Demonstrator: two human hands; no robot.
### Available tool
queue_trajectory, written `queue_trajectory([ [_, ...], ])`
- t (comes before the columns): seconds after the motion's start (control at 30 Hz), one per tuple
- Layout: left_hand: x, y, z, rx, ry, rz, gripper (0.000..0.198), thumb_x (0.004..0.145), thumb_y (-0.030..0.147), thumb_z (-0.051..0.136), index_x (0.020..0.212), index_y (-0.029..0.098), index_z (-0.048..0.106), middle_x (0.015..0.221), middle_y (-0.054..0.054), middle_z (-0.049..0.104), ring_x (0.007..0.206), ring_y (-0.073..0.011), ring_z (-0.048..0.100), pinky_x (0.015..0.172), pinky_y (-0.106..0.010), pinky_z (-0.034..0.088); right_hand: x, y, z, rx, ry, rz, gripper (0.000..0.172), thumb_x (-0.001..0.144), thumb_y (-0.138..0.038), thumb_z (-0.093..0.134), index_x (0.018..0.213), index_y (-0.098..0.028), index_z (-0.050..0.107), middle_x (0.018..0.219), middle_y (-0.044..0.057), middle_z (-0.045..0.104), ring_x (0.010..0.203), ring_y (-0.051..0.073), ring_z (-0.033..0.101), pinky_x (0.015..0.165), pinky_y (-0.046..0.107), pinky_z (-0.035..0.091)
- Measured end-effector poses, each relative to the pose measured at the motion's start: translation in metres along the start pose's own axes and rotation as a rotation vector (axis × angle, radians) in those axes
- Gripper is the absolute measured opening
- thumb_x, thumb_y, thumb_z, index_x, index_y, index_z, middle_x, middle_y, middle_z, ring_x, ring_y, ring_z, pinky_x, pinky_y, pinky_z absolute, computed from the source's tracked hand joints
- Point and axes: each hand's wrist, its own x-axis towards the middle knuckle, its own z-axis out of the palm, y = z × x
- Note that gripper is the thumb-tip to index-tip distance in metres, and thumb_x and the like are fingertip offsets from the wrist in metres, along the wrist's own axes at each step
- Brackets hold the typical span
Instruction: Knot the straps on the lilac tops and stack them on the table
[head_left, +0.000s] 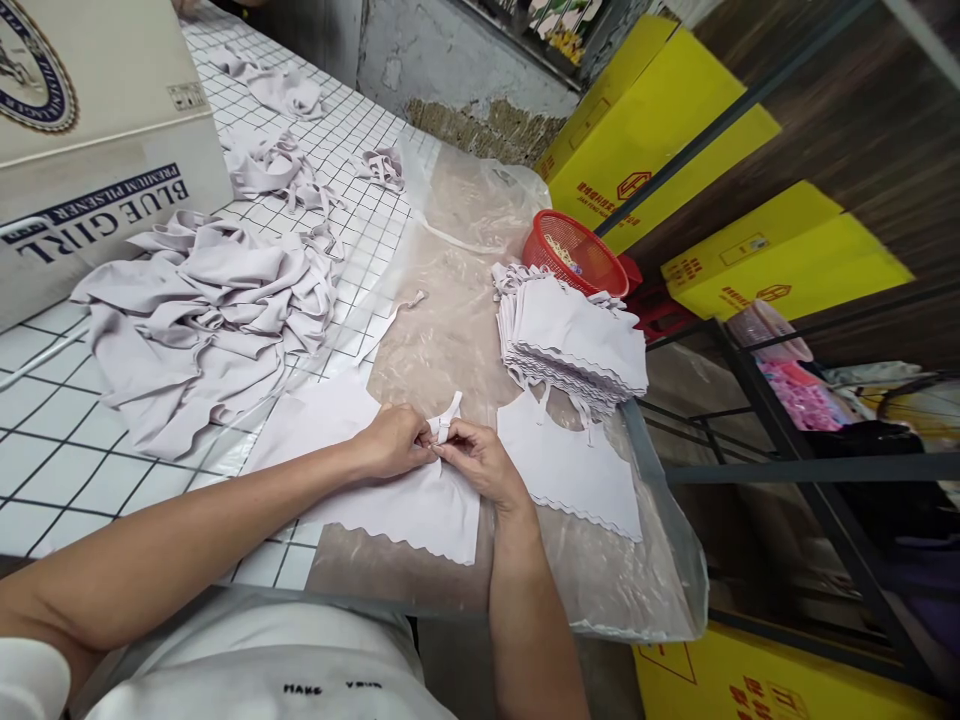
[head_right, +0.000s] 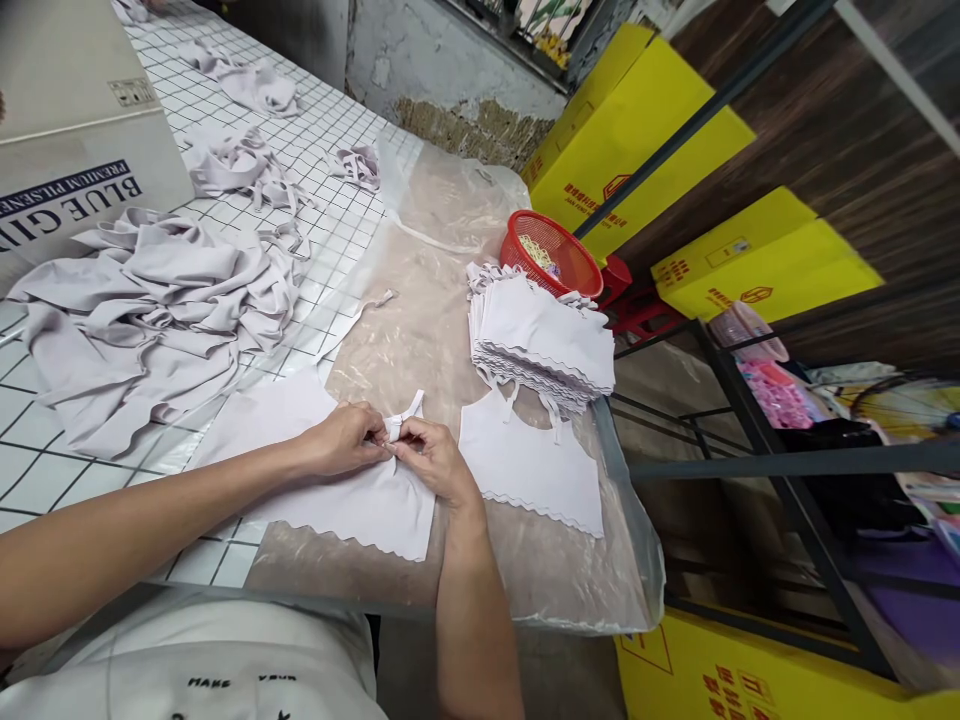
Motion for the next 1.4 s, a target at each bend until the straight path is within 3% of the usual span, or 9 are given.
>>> queue_trajectory([
  [0.23, 0.000, -0.002, 0.008, 0.048, 0.081, 0.032, 0.011, 0.079, 0.026, 0.065, 0.072, 0.018, 0.063, 0.080, -0.007, 0.070, 0.089, -0.0265, 0.063, 0.080, -0.036, 0.043, 0.003, 0.002, 0.002, 0.316, 0.025, 0.095, 0.033, 0.073, -0.046, 0.077, 0.089, -0.021, 0.062, 0.090, 0.004, 0.071, 0.084, 0.018, 0.064, 0.083, 0.033, 0.049],
  [0.37, 0.000, -0.002, 0.012, 0.060, 0.087, 0.058, 0.010, 0.079, 0.026, 0.066, 0.072, 0.018, 0.065, 0.082, -0.007, 0.071, 0.091, -0.0268, 0.063, 0.080, -0.036, 0.043, 0.007, -0.004, -0.001, 0.458, 0.152, 0.168, 0.039, 0.068, -0.044, 0.079, 0.088, -0.022, 0.054, 0.085, 0.004, 0.074, 0.070, 0.016, 0.063, 0.073, 0.031, 0.049],
  [0.53, 0.001, -0.003, 0.014, 0.081, 0.095, 0.055, 0.010, 0.080, 0.026, 0.067, 0.074, 0.018, 0.066, 0.082, -0.007, 0.072, 0.091, -0.0271, 0.062, 0.081, -0.038, 0.042, 0.022, -0.017, -0.021, 0.436, 0.340, 0.154, 0.048, 0.065, -0.034, 0.079, 0.103, -0.024, 0.052, 0.089, 0.002, 0.076, 0.071, 0.014, 0.063, 0.068, 0.026, 0.046],
  [0.8, -0.002, -0.003, 0.021, 0.147, 0.143, 0.071, 0.007, 0.082, 0.025, 0.063, 0.080, 0.018, 0.065, 0.085, -0.008, 0.069, 0.090, -0.0271, 0.061, 0.081, -0.040, 0.043, 0.070, -0.017, -0.044, 0.183, 0.384, 0.185, 0.034, 0.074, -0.030, 0.070, 0.102, -0.022, 0.052, 0.081, 0.001, 0.075, 0.065, 0.011, 0.060, 0.061, 0.023, 0.044],
  [0.93, -0.007, -0.006, 0.033, 0.277, 0.300, 0.174, 0.035, 0.087, 0.024, 0.055, 0.120, 0.015, 0.059, 0.124, -0.016, 0.062, 0.111, -0.0324, 0.057, 0.090, -0.046, 0.046, 0.092, -0.001, -0.044, 0.066, 0.377, 0.206, 0.023, 0.078, -0.026, 0.068, 0.095, -0.020, 0.053, 0.070, 0.000, 0.070, 0.059, 0.011, 0.060, 0.060, 0.024, 0.046],
  [1.03, -0.007, -0.010, 0.042, 0.366, 0.278, 0.296, 0.046, 0.094, 0.024, 0.046, 0.138, 0.011, 0.048, 0.148, -0.020, 0.046, 0.135, -0.0372, 0.042, 0.104, -0.053, 0.039, 0.100, 0.010, -0.045, -0.049, 0.408, 0.195, 0.019, 0.080, -0.024, 0.067, 0.094, -0.020, 0.055, 0.065, -0.003, 0.066, 0.057, 0.011, 0.058, 0.062, 0.025, 0.047],
  [1.23, -0.002, -0.010, 0.050, 0.418, 0.166, 0.287, 0.044, 0.097, 0.030, 0.044, 0.136, 0.011, 0.053, 0.152, -0.018, 0.045, 0.141, -0.0383, 0.037, 0.112, -0.054, 0.035, 0.103, 0.016, -0.047, -0.325, 0.470, 0.146, 0.012, 0.075, -0.019, 0.069, 0.085, -0.021, 0.062, 0.070, -0.003, 0.063, 0.072, 0.015, 0.059, 0.074, 0.027, 0.044],
  [1.33, 0.001, -0.007, 0.032, 0.377, 0.175, 0.313, 0.034, 0.096, 0.028, 0.047, 0.123, 0.014, 0.062, 0.144, -0.015, 0.053, 0.134, -0.0325, 0.046, 0.109, -0.046, 0.040, 0.103, 0.014, -0.047, -0.403, 0.474, 0.151, 0.009, 0.076, -0.021, 0.068, 0.082, -0.021, 0.063, 0.073, -0.001, 0.065, 0.075, 0.017, 0.061, 0.076, 0.028, 0.043],
  [1.4, 0.003, -0.012, 0.006, 0.367, 0.196, 0.224, 0.023, 0.093, 0.023, 0.050, 0.107, 0.017, 0.068, 0.130, -0.011, 0.062, 0.120, -0.0257, 0.056, 0.104, -0.038, 0.045, 0.103, 0.013, -0.049, -0.430, 0.484, 0.165, 0.010, 0.075, -0.024, 0.069, 0.082, -0.021, 0.063, 0.073, -0.001, 0.065, 0.076, 0.018, 0.061, 0.076, 0.029, 0.043],
])
